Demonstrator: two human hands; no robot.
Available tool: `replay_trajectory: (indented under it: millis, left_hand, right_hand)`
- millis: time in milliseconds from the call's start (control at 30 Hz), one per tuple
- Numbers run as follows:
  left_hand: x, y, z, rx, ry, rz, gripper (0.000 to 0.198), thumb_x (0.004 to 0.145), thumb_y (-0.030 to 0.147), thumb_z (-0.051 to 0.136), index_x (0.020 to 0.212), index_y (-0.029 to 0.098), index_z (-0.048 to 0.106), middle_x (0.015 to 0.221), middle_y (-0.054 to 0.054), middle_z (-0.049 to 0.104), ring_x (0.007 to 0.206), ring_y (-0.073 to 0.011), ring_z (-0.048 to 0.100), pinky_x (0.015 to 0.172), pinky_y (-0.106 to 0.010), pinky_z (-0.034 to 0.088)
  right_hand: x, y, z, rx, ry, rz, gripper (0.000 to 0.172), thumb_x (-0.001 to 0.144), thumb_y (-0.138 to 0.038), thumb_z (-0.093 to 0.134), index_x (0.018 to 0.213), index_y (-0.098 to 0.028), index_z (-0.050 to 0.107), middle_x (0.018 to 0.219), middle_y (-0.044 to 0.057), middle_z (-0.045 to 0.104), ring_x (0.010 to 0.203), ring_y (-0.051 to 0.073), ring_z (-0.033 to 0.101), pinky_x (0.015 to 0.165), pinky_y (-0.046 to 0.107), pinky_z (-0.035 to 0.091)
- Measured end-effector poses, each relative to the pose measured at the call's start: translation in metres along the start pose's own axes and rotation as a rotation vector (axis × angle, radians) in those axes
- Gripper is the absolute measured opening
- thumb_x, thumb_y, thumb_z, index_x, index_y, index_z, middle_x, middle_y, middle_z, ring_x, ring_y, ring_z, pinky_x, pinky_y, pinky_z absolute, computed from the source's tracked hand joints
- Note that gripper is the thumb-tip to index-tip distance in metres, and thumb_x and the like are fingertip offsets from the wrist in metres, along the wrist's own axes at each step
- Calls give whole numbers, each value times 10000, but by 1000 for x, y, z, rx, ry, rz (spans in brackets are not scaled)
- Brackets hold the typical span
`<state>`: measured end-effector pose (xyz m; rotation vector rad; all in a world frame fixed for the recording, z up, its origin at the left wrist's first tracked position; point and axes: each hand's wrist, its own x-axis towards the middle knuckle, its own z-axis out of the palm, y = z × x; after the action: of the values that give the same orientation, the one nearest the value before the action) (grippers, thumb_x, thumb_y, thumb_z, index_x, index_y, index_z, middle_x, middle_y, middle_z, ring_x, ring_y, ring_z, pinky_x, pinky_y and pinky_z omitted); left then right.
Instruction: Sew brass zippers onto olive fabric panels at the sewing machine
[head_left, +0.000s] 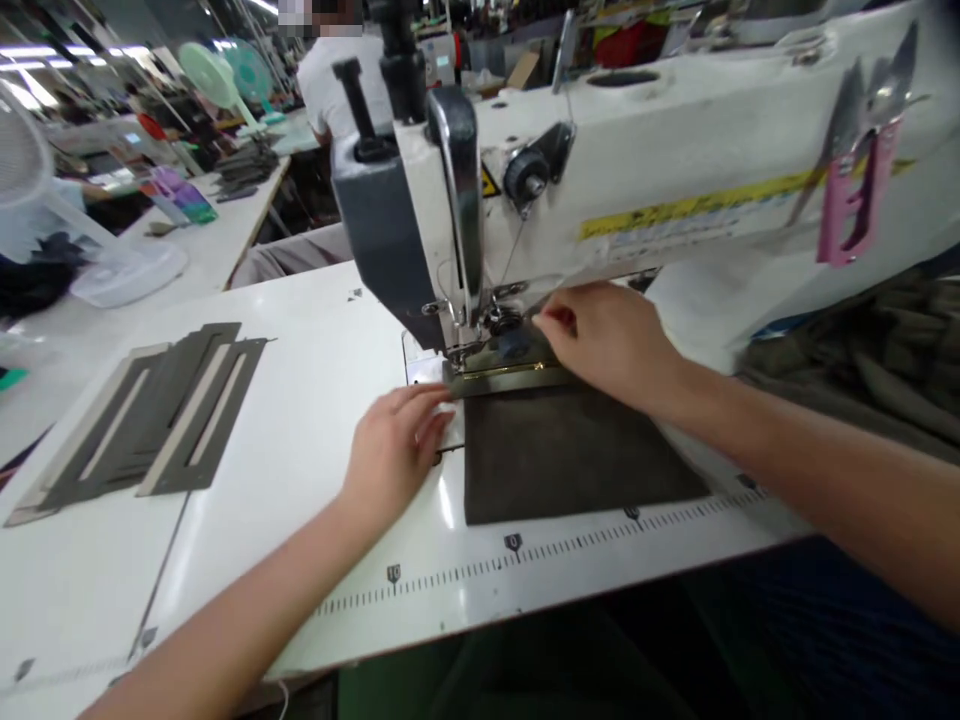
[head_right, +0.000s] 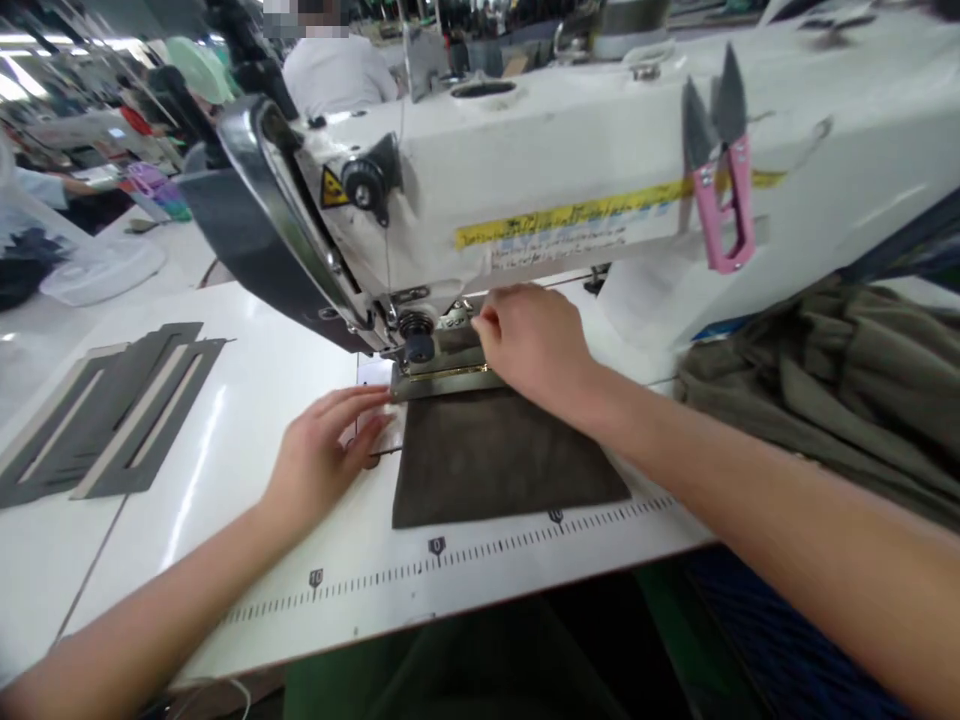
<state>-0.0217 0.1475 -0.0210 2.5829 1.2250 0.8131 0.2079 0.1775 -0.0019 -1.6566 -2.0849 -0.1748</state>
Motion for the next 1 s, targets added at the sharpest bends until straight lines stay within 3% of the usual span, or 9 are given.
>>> replay_trajectory:
  millis: [133,233,333,533,1000]
  left_hand:
    - [9,-22,10,137,53,132,140,836,217,548,898,144,650,1010,-102,663,927,-238,622,805,-417,520]
    - [13,-25,19,189,82,217,164,857,188,501,879,144,658,985,-106,676,928,-228,632,810,-397,526]
    - [12,-24,21,213,110,270,196,871,173,462,888,138,653,983,-115,678,933,-226,636,798,-391,533]
    - [15,-20,16,263,70,327,238,880,161,416,906,103,646,994,-140,672,935,-243,637,787,-404,535]
    - [22,-14,16,322,46,325,258,889,176,395,837,119,641,946,-122,687,888,-232,650,766,-384,535]
  right_hand:
    - [-29,-38,9,28,-10,-223,160,854,-206,490,813,-136,629,826,82,606,822,217,519,702,326,381]
    - [-33,-49,26,22,-45,-237,171,845,-187,503,932,-108,626,967,129,592,882,245,488,721,355,361]
    - [-28,-46,36,65,-86,-268,185,843,-169,502,976,-103,613,1009,137,576,932,250,477,752,365,359]
    - [-20,-37,34,97,-180,-359,199,857,-154,459,967,-85,610,1030,148,561,994,255,459,769,368,372]
    - [-19,-40,34,44,-208,-351,214,837,-101,446,983,-61,597,1067,159,549,968,261,467,747,363,400]
